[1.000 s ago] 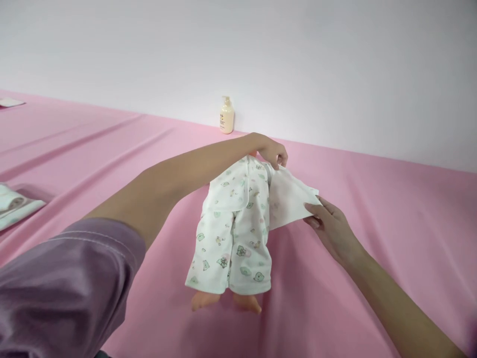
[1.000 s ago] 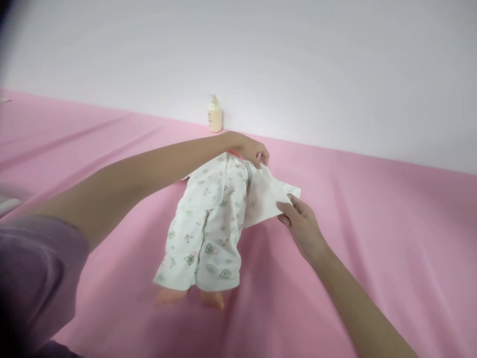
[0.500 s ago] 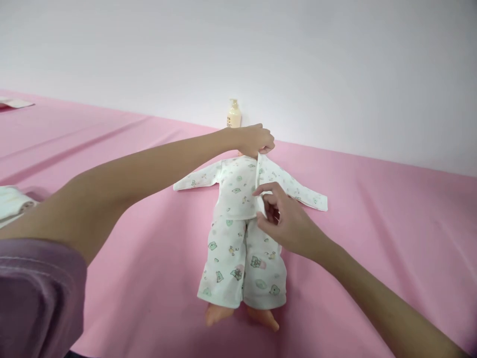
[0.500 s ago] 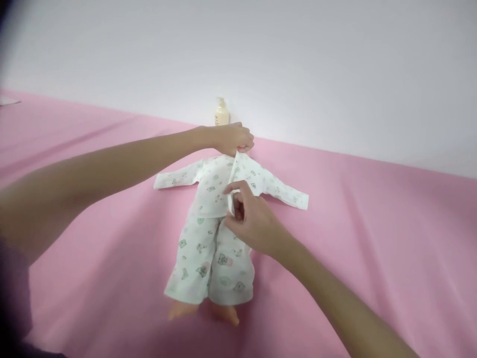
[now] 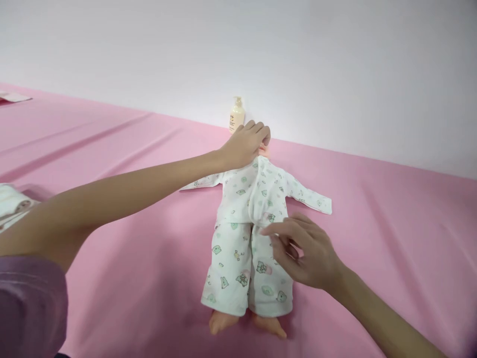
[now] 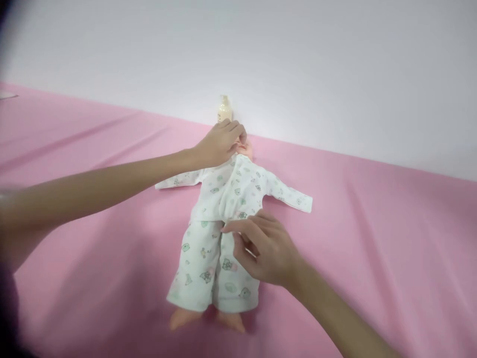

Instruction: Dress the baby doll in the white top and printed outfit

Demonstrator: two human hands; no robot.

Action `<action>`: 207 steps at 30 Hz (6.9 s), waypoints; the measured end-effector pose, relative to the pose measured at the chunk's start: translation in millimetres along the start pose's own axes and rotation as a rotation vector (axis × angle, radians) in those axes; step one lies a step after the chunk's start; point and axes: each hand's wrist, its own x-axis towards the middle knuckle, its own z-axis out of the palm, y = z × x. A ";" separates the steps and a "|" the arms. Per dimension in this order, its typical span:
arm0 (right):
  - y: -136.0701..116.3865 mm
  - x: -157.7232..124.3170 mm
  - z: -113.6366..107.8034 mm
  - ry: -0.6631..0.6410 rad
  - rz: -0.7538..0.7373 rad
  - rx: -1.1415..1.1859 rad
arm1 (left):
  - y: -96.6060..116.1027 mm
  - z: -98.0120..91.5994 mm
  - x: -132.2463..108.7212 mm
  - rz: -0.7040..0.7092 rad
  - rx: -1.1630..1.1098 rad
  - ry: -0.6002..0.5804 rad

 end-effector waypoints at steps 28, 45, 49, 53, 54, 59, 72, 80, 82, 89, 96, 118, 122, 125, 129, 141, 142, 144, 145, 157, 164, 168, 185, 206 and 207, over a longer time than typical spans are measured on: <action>13.7 6.3 -11.2 -0.073 0.414 -0.074 | 91.6 -66.2 -169.0 0.071 -0.206 -0.165; 70.5 78.8 -11.9 -0.387 0.770 0.180 | 71.1 -26.6 -87.8 -0.338 -0.468 -0.162; 80.0 77.4 -25.9 -0.428 0.809 0.327 | 67.3 -31.2 -78.9 -0.314 -0.508 -0.258; 78.6 77.2 -30.3 -0.420 0.822 0.411 | 64.7 -32.8 -76.8 -0.273 -0.514 -0.274; 77.2 77.5 -31.2 -0.417 0.827 0.425 | 64.8 -32.9 -77.4 -0.279 -0.510 -0.271; 68.7 79.1 -35.5 -0.394 0.857 0.467 | 66.7 -31.9 -81.2 -0.313 -0.524 -0.244; 61.6 78.7 -35.0 -0.352 0.893 0.386 | 61.4 -31.0 -80.5 -0.335 -0.699 -0.284; 61.1 78.6 -39.1 -0.369 0.894 0.462 | 71.0 -26.9 -82.2 -0.362 -0.728 -0.222; 62.1 76.8 -41.0 -0.366 0.860 0.475 | 70.7 -25.7 -83.4 -0.384 -0.728 -0.214; 62.8 72.8 -27.9 -0.181 0.694 0.319 | 68.9 -22.3 -86.4 -0.460 -0.731 -0.179; 54.4 72.7 -23.0 -0.083 0.624 0.174 | 69.4 -19.6 -89.3 -0.520 -0.796 -0.125; 32.1 71.3 10.5 0.006 0.551 -0.116 | 86.1 -24.0 -90.6 -0.724 -0.817 -0.049; 31.5 71.2 11.1 -0.002 0.522 -0.172 | 86.9 -25.9 -91.8 -0.719 -0.825 -0.034; 31.8 70.4 12.1 0.020 0.545 -0.098 | 87.5 -27.2 -92.5 -0.700 -0.805 -0.015; 34.0 68.4 14.4 0.091 0.581 0.028 | 85.3 -24.4 -94.5 -0.666 -0.805 -0.005; 57.1 62.9 14.4 0.111 0.565 0.294 | 79.3 -9.2 -97.6 -0.666 -0.992 0.049; 57.9 61.9 15.8 0.123 0.558 0.298 | 79.9 -8.9 -98.0 -0.657 -0.982 0.054; 58.8 60.2 18.5 0.155 0.541 0.295 | 81.3 -7.7 -99.3 -0.643 -0.953 0.064; 58.8 59.6 19.3 0.163 0.530 0.288 | 81.9 -6.9 -100.1 -0.638 -0.939 0.068; 56.3 58.7 22.4 0.176 0.464 0.175 | 70.2 -12.7 -98.8 -0.653 -0.932 -0.081; 59.0 61.8 23.8 0.150 0.527 0.203 | 72.4 -14.6 -96.1 -0.662 -0.855 -0.063; 51.6 56.1 13.4 0.028 0.541 0.158 | 74.1 -25.0 -97.4 -0.625 -0.847 -0.117; 5.7 20.4 9.4 0.006 0.296 -0.336 | 125.9 -42.6 -144.4 -0.247 -0.019 -0.208; 11.1 19.0 -2.9 -0.087 0.275 -0.036 | 110.2 -61.2 -139.6 -0.311 -0.470 -0.042; 16.7 26.8 -5.5 -0.025 0.339 0.002 | 102.2 -59.7 -131.3 -0.365 -0.479 -0.008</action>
